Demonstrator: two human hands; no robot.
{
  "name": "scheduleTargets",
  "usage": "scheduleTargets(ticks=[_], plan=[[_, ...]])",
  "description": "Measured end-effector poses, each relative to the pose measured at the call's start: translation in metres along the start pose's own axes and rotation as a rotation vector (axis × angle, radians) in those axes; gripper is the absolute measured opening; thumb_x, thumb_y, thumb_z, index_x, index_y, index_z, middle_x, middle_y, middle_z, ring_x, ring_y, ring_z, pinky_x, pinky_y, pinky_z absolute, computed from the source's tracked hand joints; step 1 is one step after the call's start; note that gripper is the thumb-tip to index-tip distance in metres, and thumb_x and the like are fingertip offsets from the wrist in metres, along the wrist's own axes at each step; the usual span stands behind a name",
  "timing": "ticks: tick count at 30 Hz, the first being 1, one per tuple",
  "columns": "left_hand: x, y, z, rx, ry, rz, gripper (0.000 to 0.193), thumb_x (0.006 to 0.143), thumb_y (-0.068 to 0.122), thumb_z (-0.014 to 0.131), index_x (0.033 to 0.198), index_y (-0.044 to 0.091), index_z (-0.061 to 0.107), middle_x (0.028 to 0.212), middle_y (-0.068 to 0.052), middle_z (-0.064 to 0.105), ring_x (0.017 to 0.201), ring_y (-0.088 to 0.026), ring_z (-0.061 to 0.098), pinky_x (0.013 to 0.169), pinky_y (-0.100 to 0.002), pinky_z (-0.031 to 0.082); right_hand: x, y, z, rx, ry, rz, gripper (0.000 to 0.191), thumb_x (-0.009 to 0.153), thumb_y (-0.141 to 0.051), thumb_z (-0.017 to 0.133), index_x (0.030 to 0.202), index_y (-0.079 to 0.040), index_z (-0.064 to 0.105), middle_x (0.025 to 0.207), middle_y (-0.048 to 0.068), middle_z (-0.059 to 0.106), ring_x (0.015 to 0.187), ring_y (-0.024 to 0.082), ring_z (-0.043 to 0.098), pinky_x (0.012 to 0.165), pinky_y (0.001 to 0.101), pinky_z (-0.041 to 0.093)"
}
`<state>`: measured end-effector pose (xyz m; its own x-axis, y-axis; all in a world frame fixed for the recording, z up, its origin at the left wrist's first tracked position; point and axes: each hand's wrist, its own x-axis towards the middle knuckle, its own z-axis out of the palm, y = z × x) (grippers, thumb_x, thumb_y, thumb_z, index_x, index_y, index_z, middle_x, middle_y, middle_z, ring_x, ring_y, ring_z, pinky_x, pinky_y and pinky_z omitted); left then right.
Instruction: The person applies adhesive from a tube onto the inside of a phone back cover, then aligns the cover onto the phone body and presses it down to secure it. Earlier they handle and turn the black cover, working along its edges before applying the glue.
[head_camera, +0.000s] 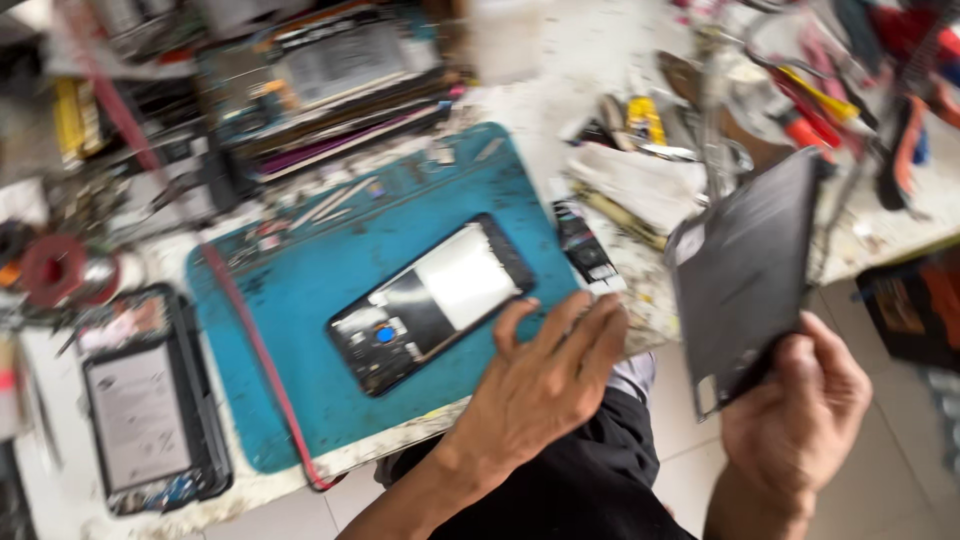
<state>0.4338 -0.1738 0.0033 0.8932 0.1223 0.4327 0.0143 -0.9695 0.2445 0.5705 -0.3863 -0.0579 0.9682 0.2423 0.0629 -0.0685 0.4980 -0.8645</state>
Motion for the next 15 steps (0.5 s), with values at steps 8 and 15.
scheduleTargets(ticks=[8, 15], plan=[[0.007, -0.012, -0.017, -0.015, -0.102, -0.013, 0.027, 0.084, 0.007, 0.073, 0.109, 0.016, 0.071, 0.11, 0.001, 0.066, 0.117, -0.021, 0.057, 0.109, -0.051, 0.028, -0.01, -0.016, 0.055, -0.099, -0.001, 0.003, 0.008, 0.101, 0.012, 0.069, 0.108, 0.011, 0.068, 0.095, 0.012, 0.073, 0.081, 0.011, 0.07, 0.081, 0.0207, 0.055], [-0.012, -0.017, -0.058, -0.314, 0.102, -0.234, 0.02, 0.089, 0.002, 0.072, 0.106, 0.011, 0.071, 0.105, -0.001, 0.065, 0.101, -0.022, 0.061, 0.1, -0.047, 0.032, -0.013, -0.05, 0.125, -0.459, 0.074, 0.042, 0.012, 0.102, 0.002, 0.069, 0.111, 0.01, 0.072, 0.087, 0.007, 0.07, 0.073, 0.005, 0.061, 0.068, 0.0168, 0.046]])
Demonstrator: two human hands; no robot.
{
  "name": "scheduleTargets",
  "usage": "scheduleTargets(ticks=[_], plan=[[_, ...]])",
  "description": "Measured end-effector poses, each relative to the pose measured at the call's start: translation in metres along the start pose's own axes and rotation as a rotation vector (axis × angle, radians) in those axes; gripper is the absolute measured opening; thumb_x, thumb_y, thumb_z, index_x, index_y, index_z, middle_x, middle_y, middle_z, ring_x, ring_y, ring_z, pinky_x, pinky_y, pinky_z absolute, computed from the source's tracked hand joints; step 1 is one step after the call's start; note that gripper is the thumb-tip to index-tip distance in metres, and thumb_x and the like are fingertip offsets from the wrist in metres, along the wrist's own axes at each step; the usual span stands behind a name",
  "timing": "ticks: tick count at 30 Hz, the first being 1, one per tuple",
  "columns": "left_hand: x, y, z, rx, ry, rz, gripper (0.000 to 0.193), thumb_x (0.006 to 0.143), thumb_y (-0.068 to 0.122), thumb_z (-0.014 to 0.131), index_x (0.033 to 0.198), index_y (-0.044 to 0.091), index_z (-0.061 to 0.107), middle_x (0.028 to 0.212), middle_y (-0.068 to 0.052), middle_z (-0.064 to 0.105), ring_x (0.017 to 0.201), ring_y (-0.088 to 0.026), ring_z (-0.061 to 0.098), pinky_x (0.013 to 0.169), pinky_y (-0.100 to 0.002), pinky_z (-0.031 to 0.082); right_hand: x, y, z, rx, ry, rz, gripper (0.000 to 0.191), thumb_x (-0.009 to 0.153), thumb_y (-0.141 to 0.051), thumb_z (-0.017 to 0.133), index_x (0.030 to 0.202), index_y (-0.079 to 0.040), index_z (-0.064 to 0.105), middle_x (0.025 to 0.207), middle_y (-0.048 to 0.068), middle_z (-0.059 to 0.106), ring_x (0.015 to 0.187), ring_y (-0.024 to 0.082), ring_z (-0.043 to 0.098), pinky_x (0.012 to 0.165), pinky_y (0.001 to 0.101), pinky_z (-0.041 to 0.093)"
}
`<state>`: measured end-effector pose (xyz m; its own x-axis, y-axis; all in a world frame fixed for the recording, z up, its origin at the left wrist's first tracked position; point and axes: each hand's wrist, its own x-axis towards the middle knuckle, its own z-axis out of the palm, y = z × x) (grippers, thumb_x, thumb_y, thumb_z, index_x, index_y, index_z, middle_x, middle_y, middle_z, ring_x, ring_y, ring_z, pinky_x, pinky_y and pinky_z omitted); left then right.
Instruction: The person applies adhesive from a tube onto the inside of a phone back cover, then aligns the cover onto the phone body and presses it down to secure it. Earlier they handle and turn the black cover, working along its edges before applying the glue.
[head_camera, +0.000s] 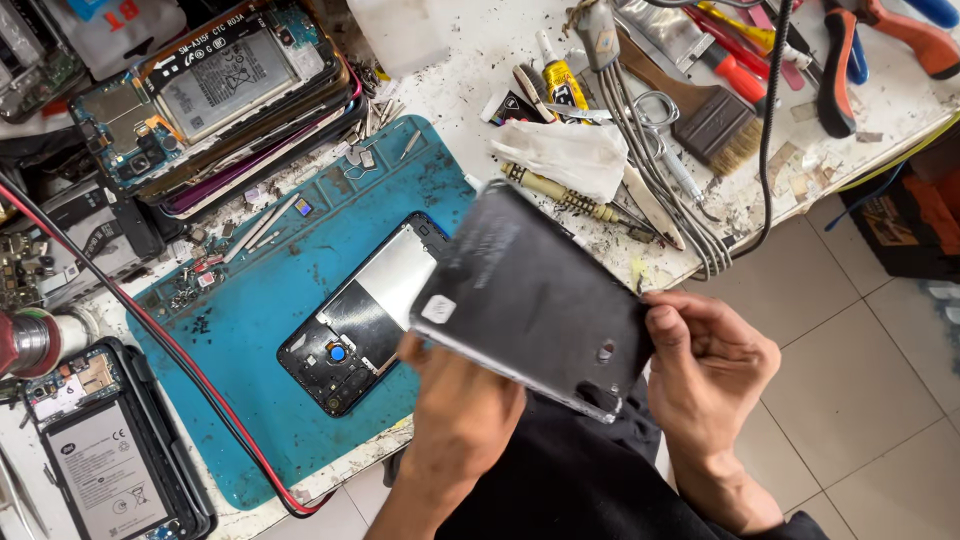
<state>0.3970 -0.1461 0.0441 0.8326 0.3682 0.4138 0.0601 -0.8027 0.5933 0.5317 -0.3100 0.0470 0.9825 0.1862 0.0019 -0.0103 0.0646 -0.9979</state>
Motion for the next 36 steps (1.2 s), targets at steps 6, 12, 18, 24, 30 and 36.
scheduleTargets(ticks=[6, 12, 18, 24, 30, 36], plan=[[0.034, 0.038, -0.037, -1.156, 0.087, -0.245, 0.047, 0.112, 0.012, 0.045, 0.151, -0.013, 0.036, 0.159, -0.026, 0.043, 0.149, -0.034, 0.046, 0.127, -0.041, 0.034, -0.017, -0.03, 0.049, -0.322, -0.153, -0.079, 0.018, 0.102, 0.0, 0.064, 0.117, 0.007, 0.072, 0.099, 0.011, 0.077, 0.086, 0.009, 0.07, 0.076, 0.0204, 0.055], [0.062, 0.042, -0.083, -1.483, 0.215, -0.663, 0.053, 0.108, 0.012, 0.04, 0.151, -0.017, 0.033, 0.161, -0.033, 0.041, 0.149, -0.041, 0.045, 0.087, -0.041, 0.04, -0.009, -0.062, 0.074, -0.103, -0.402, -0.078, 0.029, 0.102, -0.007, 0.057, 0.129, 0.003, 0.055, 0.101, 0.011, 0.076, 0.088, 0.014, 0.075, 0.078, 0.0245, 0.063], [0.04, 0.051, -0.072, -1.546, 0.154, -0.528, 0.055, 0.111, 0.007, 0.04, 0.159, -0.013, 0.021, 0.164, -0.038, 0.036, 0.153, -0.049, 0.042, 0.127, -0.052, 0.038, -0.018, -0.054, 0.051, -0.205, -0.392, -0.329, 0.026, 0.094, -0.013, 0.074, 0.111, 0.005, 0.067, 0.096, 0.015, 0.073, 0.082, 0.018, 0.072, 0.072, 0.0259, 0.06], [0.032, 0.047, -0.063, -1.498, 0.002, -0.503, 0.053, 0.111, 0.004, 0.034, 0.158, -0.014, 0.017, 0.165, -0.036, 0.033, 0.154, -0.048, 0.041, 0.129, -0.052, 0.035, -0.028, -0.051, 0.038, -0.389, -0.454, -0.348, 0.01, 0.088, 0.0, 0.075, 0.097, 0.004, 0.072, 0.088, 0.011, 0.073, 0.075, 0.017, 0.073, 0.065, 0.0271, 0.056], [0.057, 0.051, -0.073, -1.294, 0.026, -0.427, 0.041, 0.116, 0.004, 0.036, 0.15, -0.019, 0.036, 0.159, -0.036, 0.045, 0.147, -0.043, 0.051, 0.127, -0.047, 0.041, 0.006, -0.067, 0.067, -0.428, -0.427, -0.448, 0.006, 0.09, 0.001, 0.073, 0.089, 0.001, 0.067, 0.08, 0.008, 0.07, 0.07, 0.016, 0.07, 0.065, 0.0272, 0.054], [0.067, 0.057, -0.078, -1.223, 0.094, -0.422, 0.042, 0.112, 0.002, 0.039, 0.148, -0.019, 0.039, 0.16, -0.034, 0.047, 0.15, -0.04, 0.051, 0.128, -0.047, 0.041, 0.022, -0.07, 0.069, -0.314, -0.525, -0.452, 0.007, 0.087, 0.002, 0.072, 0.089, 0.004, 0.065, 0.082, 0.011, 0.069, 0.072, 0.019, 0.068, 0.064, 0.029, 0.054]])
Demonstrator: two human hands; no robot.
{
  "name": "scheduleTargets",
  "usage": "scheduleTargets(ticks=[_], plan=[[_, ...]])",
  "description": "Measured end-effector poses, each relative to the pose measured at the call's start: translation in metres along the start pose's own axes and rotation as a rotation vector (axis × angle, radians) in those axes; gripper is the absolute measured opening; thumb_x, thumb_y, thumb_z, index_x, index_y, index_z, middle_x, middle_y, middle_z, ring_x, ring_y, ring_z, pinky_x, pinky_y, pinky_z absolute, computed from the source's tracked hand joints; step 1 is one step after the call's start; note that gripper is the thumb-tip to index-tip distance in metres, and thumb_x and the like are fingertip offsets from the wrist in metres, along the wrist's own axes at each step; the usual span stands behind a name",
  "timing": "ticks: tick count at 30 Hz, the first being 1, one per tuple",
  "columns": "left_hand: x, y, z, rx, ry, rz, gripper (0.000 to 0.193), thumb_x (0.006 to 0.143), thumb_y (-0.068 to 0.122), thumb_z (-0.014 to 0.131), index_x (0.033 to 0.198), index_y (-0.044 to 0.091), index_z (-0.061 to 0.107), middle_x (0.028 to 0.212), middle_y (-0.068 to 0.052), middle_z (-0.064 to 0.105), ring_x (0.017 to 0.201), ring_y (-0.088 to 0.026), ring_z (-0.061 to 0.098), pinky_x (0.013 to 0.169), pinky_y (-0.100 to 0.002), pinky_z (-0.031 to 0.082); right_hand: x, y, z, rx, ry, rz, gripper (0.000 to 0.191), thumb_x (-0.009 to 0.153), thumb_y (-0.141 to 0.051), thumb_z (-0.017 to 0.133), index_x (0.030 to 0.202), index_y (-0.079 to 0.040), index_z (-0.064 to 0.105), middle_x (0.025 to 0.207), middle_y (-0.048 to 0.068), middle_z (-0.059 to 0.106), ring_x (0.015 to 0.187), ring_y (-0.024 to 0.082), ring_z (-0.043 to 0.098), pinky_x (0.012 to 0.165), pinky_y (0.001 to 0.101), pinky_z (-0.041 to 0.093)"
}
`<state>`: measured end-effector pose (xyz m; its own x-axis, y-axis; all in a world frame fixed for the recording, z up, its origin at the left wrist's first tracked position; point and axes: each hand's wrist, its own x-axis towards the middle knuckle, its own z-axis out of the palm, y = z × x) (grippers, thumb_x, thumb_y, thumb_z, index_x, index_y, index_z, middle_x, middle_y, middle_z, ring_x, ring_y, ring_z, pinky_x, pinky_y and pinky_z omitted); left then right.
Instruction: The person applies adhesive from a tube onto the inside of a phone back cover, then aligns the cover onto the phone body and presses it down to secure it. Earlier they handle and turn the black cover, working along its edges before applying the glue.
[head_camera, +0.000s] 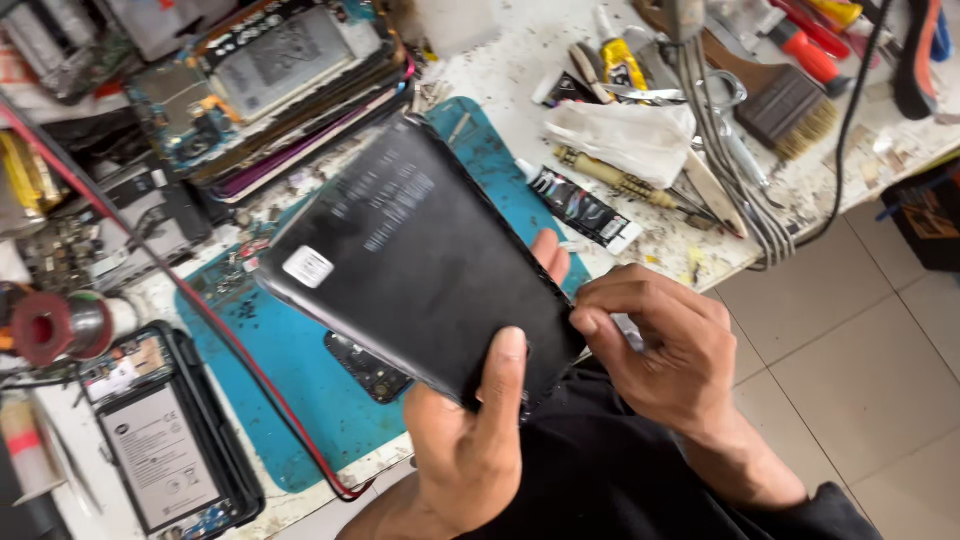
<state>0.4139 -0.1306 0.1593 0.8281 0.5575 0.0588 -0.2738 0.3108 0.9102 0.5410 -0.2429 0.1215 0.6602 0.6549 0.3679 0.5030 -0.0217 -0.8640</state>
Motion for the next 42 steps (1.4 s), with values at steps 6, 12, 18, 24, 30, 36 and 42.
scheduleTargets(ticks=[6, 12, 18, 24, 30, 36, 42], plan=[[0.002, -0.008, 0.018, 0.061, -0.004, -0.015, 0.041, 0.112, 0.003, 0.04, 0.148, -0.017, 0.043, 0.156, -0.032, 0.053, 0.144, -0.035, 0.056, 0.125, -0.043, 0.043, 0.004, 0.012, -0.017, 0.106, 0.002, 0.044, 0.008, 0.09, 0.002, 0.075, 0.089, 0.004, 0.067, 0.081, 0.009, 0.071, 0.07, 0.015, 0.067, 0.064, 0.0267, 0.051], [0.0, -0.008, 0.032, 0.325, 0.021, 0.086, 0.038, 0.112, 0.003, 0.046, 0.144, -0.016, 0.053, 0.149, -0.029, 0.062, 0.141, -0.033, 0.061, 0.125, -0.041, 0.044, 0.009, 0.013, -0.026, 0.144, -0.013, -0.011, 0.01, 0.093, 0.001, 0.075, 0.088, 0.004, 0.068, 0.083, 0.009, 0.072, 0.075, 0.017, 0.069, 0.067, 0.0276, 0.053], [-0.007, -0.027, 0.046, 0.458, 0.142, 0.003, 0.028, 0.103, 0.005, 0.053, 0.124, -0.009, 0.066, 0.113, -0.012, 0.073, 0.087, -0.013, 0.057, 0.077, -0.026, 0.046, 0.005, 0.017, -0.048, 0.114, 0.007, -0.027, 0.009, 0.086, 0.001, 0.074, 0.083, 0.003, 0.066, 0.077, 0.008, 0.07, 0.067, 0.014, 0.069, 0.062, 0.0264, 0.053], [0.003, -0.04, 0.065, 0.651, 0.205, 0.113, 0.019, 0.103, 0.004, 0.062, 0.116, -0.005, 0.072, 0.099, -0.002, 0.075, 0.07, -0.004, 0.053, 0.06, -0.023, 0.043, 0.012, 0.033, -0.065, 0.114, -0.04, 0.039, 0.01, 0.089, -0.002, 0.075, 0.083, 0.001, 0.069, 0.077, 0.007, 0.072, 0.068, 0.014, 0.069, 0.063, 0.0268, 0.053], [0.023, -0.059, 0.076, 0.56, 0.083, 0.05, 0.024, 0.101, 0.004, 0.059, 0.12, -0.006, 0.068, 0.106, -0.003, 0.074, 0.069, -0.006, 0.053, 0.06, -0.023, 0.043, 0.014, 0.056, -0.087, 0.117, 0.043, 0.007, 0.012, 0.089, -0.004, 0.072, 0.08, 0.002, 0.067, 0.073, 0.006, 0.069, 0.062, 0.013, 0.065, 0.058, 0.0247, 0.05], [0.029, -0.089, 0.082, 0.792, 0.103, 0.148, 0.011, 0.102, 0.008, 0.068, 0.108, 0.0, 0.072, 0.087, 0.001, 0.068, 0.068, -0.006, 0.053, 0.06, -0.024, 0.043, 0.011, 0.086, -0.093, -0.13, 0.058, 0.296, 0.031, 0.084, -0.009, 0.082, 0.06, 0.002, 0.066, 0.053, 0.008, 0.06, 0.048, 0.016, 0.056, 0.05, 0.0292, 0.041], [0.039, -0.094, 0.084, 0.636, 0.2, 0.065, 0.011, 0.097, 0.007, 0.069, 0.103, -0.002, 0.073, 0.08, 0.0, 0.069, 0.06, -0.004, 0.047, 0.051, -0.024, 0.037, 0.025, 0.08, -0.094, 0.449, 0.13, -0.006, 0.02, 0.09, 0.002, 0.075, 0.102, 0.007, 0.06, 0.1, 0.011, 0.065, 0.088, 0.013, 0.069, 0.074, 0.0253, 0.059]])
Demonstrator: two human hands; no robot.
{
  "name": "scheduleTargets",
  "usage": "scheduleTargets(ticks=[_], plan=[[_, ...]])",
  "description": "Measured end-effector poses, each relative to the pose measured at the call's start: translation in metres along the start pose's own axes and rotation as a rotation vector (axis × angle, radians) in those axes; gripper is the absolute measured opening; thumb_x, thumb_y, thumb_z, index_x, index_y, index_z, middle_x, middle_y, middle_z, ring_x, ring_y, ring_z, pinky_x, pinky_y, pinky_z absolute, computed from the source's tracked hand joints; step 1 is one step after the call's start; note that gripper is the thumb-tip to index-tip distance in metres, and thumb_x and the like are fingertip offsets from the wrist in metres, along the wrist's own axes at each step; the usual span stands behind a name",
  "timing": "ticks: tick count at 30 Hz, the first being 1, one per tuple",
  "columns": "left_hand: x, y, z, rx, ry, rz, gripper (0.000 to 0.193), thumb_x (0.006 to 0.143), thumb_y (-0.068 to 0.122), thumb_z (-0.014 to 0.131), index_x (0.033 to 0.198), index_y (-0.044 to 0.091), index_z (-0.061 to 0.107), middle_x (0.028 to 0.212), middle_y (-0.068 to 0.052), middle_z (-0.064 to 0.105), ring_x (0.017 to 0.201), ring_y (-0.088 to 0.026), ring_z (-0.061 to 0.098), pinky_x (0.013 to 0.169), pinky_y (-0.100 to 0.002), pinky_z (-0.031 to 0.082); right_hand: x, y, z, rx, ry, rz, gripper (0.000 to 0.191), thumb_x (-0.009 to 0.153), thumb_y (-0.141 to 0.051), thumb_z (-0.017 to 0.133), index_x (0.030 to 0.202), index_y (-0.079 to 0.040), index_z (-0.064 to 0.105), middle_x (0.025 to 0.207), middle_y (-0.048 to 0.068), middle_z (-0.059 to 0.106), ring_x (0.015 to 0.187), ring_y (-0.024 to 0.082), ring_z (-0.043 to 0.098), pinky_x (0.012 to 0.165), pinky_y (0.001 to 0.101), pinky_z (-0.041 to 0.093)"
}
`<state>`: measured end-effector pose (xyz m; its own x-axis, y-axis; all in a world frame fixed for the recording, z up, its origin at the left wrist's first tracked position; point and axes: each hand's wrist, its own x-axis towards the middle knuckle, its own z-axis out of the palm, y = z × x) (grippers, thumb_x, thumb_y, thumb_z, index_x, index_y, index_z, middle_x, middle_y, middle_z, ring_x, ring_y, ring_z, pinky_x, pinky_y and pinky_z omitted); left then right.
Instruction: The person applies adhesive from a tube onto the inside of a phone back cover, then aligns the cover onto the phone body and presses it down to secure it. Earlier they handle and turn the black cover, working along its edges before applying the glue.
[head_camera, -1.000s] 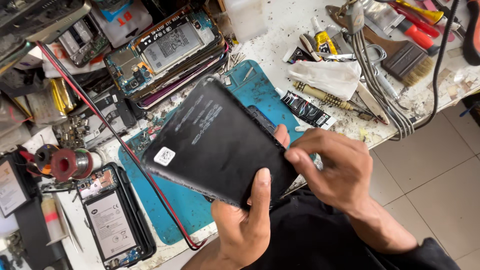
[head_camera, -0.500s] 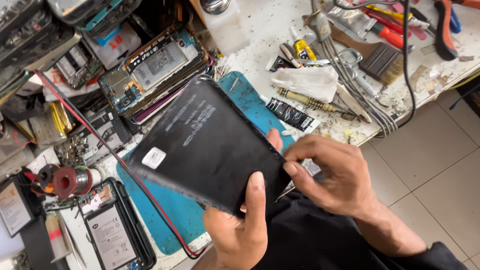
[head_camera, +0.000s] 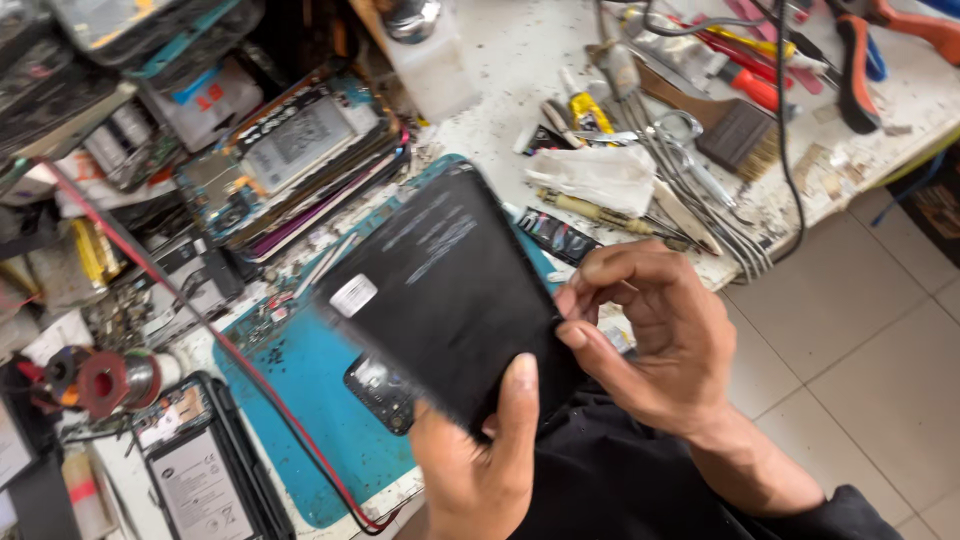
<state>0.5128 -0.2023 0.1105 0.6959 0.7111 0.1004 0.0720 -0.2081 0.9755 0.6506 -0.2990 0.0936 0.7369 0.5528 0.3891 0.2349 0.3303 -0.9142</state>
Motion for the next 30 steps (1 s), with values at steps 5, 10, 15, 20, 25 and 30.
scheduleTargets(ticks=[5, 10, 15, 20, 25, 30], plan=[[0.002, 0.005, 0.009, 0.068, 0.089, 0.06, 0.012, 0.095, 0.007, 0.069, 0.103, -0.002, 0.072, 0.082, -0.003, 0.068, 0.063, -0.006, 0.051, 0.055, -0.026, 0.041, 0.015, -0.001, -0.005, -0.135, -0.12, -0.068, 0.023, 0.084, 0.006, 0.074, 0.104, 0.014, 0.064, 0.107, 0.017, 0.062, 0.089, 0.018, 0.068, 0.073, 0.0275, 0.06], [0.0, 0.01, 0.013, 0.167, 0.018, 0.154, 0.014, 0.097, 0.008, 0.069, 0.108, -0.001, 0.071, 0.089, -0.005, 0.069, 0.066, -0.006, 0.054, 0.056, -0.024, 0.043, 0.009, 0.013, -0.009, -0.271, -0.039, -0.144, 0.009, 0.093, 0.001, 0.076, 0.097, 0.004, 0.069, 0.094, 0.009, 0.068, 0.078, 0.013, 0.066, 0.068, 0.0227, 0.053], [-0.003, 0.006, 0.009, 0.062, -0.016, -0.032, 0.013, 0.095, 0.008, 0.07, 0.102, -0.001, 0.076, 0.07, -0.002, 0.067, 0.051, -0.006, 0.044, 0.046, -0.026, 0.035, 0.002, 0.013, -0.014, -0.264, -0.038, -0.075, 0.009, 0.086, 0.006, 0.066, 0.093, 0.004, 0.072, 0.091, 0.01, 0.066, 0.067, 0.011, 0.065, 0.059, 0.0234, 0.052], [-0.016, -0.005, 0.021, 0.102, -0.002, 0.035, 0.015, 0.095, 0.008, 0.069, 0.105, -0.001, 0.075, 0.073, -0.002, 0.069, 0.053, -0.007, 0.048, 0.049, -0.026, 0.039, -0.002, 0.01, -0.022, -0.3, -0.084, -0.222, 0.011, 0.085, -0.004, 0.071, 0.089, 0.005, 0.066, 0.088, 0.012, 0.061, 0.074, 0.019, 0.059, 0.065, 0.0302, 0.049], [-0.028, -0.009, 0.034, 0.113, -0.074, 0.139, 0.012, 0.099, 0.009, 0.07, 0.106, -0.001, 0.072, 0.081, -0.004, 0.07, 0.062, -0.01, 0.058, 0.055, -0.027, 0.045, -0.015, 0.015, -0.034, -0.423, 0.007, 0.071, 0.017, 0.1, 0.0, 0.068, 0.083, 0.003, 0.067, 0.083, 0.007, 0.066, 0.07, 0.016, 0.061, 0.06, 0.0271, 0.048], [-0.03, -0.004, 0.034, 0.101, 0.002, 0.068, 0.012, 0.095, 0.007, 0.07, 0.102, -0.001, 0.075, 0.074, -0.005, 0.071, 0.054, -0.01, 0.054, 0.051, -0.028, 0.044, -0.024, 0.009, -0.041, -0.305, -0.087, -0.118, 0.008, 0.09, -0.002, 0.071, 0.097, 0.002, 0.07, 0.096, 0.009, 0.064, 0.081, 0.015, 0.064, 0.072, 0.026, 0.052]])
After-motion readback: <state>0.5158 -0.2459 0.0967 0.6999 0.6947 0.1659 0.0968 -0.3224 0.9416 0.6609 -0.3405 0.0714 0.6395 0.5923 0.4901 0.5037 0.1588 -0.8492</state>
